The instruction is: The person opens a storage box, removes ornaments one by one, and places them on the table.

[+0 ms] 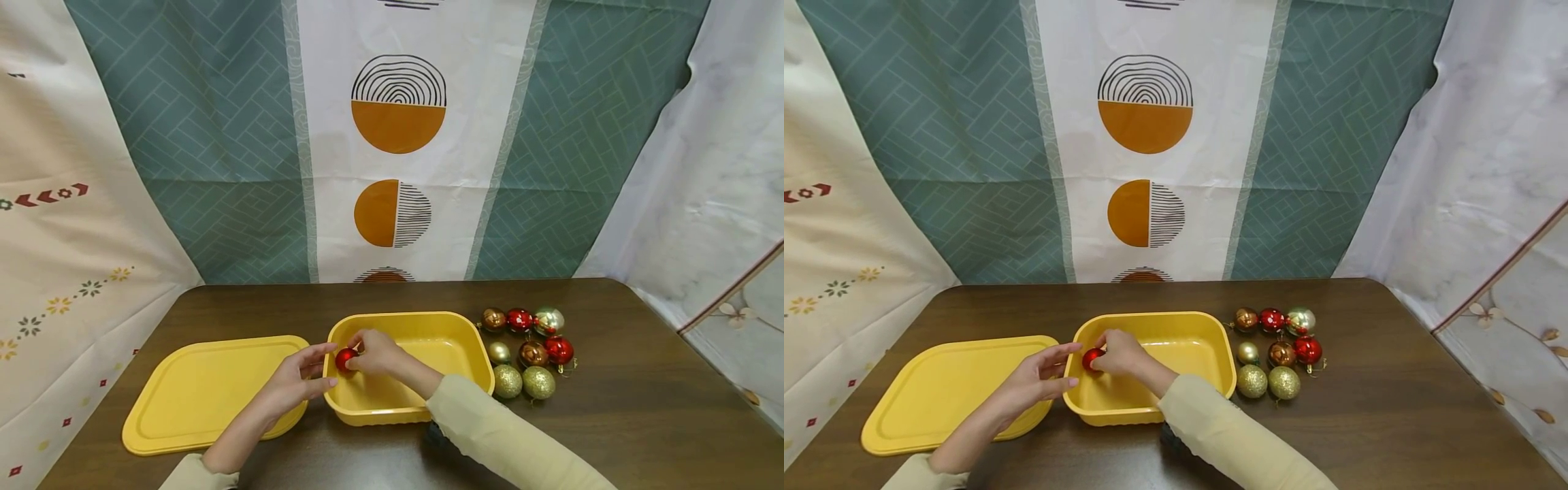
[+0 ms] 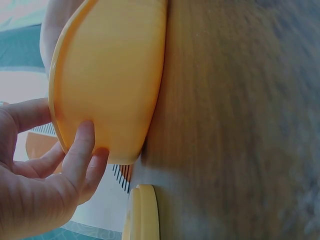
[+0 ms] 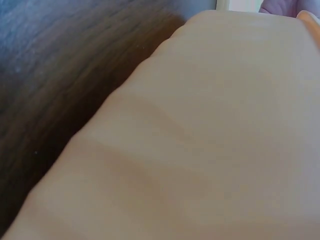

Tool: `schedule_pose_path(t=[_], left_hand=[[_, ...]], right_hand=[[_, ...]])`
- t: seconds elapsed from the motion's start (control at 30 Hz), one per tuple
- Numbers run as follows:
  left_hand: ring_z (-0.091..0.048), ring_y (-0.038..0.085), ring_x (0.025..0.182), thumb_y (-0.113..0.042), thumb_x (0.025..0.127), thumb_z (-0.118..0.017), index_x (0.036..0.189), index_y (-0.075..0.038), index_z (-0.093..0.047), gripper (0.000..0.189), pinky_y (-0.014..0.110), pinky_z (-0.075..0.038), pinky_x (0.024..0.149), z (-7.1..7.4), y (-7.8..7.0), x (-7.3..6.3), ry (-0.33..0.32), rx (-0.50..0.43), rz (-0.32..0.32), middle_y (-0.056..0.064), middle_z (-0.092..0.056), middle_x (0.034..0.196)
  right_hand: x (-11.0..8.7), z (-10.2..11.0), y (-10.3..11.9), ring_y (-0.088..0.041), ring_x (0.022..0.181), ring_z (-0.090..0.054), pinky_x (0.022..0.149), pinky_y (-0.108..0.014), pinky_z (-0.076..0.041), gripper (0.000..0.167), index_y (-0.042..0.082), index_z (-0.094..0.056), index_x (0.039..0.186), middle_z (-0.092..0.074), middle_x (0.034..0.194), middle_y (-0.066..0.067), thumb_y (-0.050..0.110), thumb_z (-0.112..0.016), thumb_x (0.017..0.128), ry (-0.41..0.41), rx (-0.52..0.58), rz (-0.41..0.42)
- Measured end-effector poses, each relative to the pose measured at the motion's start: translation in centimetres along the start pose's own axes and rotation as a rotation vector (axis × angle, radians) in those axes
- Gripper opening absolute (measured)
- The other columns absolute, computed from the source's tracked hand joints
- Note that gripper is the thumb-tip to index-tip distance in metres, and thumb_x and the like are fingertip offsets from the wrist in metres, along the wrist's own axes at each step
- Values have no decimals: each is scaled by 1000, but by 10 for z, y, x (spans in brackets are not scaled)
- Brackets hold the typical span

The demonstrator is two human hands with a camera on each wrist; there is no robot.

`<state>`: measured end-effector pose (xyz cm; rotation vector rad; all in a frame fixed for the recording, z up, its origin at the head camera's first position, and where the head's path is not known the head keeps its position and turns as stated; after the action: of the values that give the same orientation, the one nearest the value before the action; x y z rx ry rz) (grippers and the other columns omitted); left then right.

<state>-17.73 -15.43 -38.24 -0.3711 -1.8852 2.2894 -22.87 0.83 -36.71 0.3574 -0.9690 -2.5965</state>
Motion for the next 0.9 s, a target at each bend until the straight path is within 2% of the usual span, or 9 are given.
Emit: schedule_pose_path(t=[0.23, 0.37, 0.63, 0.77, 0.9], left_hand=[[-52, 32, 108, -5, 80, -67, 132, 1, -41, 58, 37, -52, 79, 0, 0, -1, -17, 12, 18, 25, -44, 128], [-51, 32, 109, -7, 80, -68, 132, 0, -42, 59, 37, -52, 79, 0, -1, -1, -27, 20, 28, 25, -44, 129], [-51, 32, 109, -7, 79, -68, 132, -2, -43, 58, 38, -52, 79, -1, -1, 0, -41, 27, 41, 23, -44, 129], [-51, 31, 109, -6, 79, -68, 131, -4, -45, 57, 39, -52, 80, -2, -1, -1, -66, 38, 56, 21, -45, 129], [-51, 31, 109, -5, 79, -68, 131, -3, -44, 57, 39, -51, 80, -2, -1, -1, -65, 34, 55, 21, -45, 129]], right_hand=[[-2, -2, 3, -13, 69, -50, 64, -22, -42, 31, 4, -62, 101, -57, 75, -2, 9, -73, 73, 30, -11, 18], [-3, -4, 4, -11, 65, -48, 62, -21, -41, 26, 6, -64, 95, -56, 71, 1, 9, -75, 72, 45, -31, 25], [-5, -3, 2, -11, 65, -49, 60, -20, -42, 20, 7, -64, 85, -58, 72, 1, 9, -77, 70, 48, -30, 21], [-7, -3, 2, -9, 66, -49, 61, -18, -42, 26, 6, -65, 90, -60, 73, 1, 12, -78, 69, 70, -85, 55], [-9, -5, 2, -8, 67, -49, 62, -17, -41, 30, 6, -66, 92, -60, 73, 2, 15, -79, 68, 92, -120, 84]])
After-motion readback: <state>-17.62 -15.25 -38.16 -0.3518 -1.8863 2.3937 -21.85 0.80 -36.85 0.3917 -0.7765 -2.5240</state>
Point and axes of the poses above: each hand's wrist, its own x-axis towards the middle knuckle, its own z-axis out of the back of the hand, y = z × x, the point moved 1 cm from there along x, towards the middle knuckle
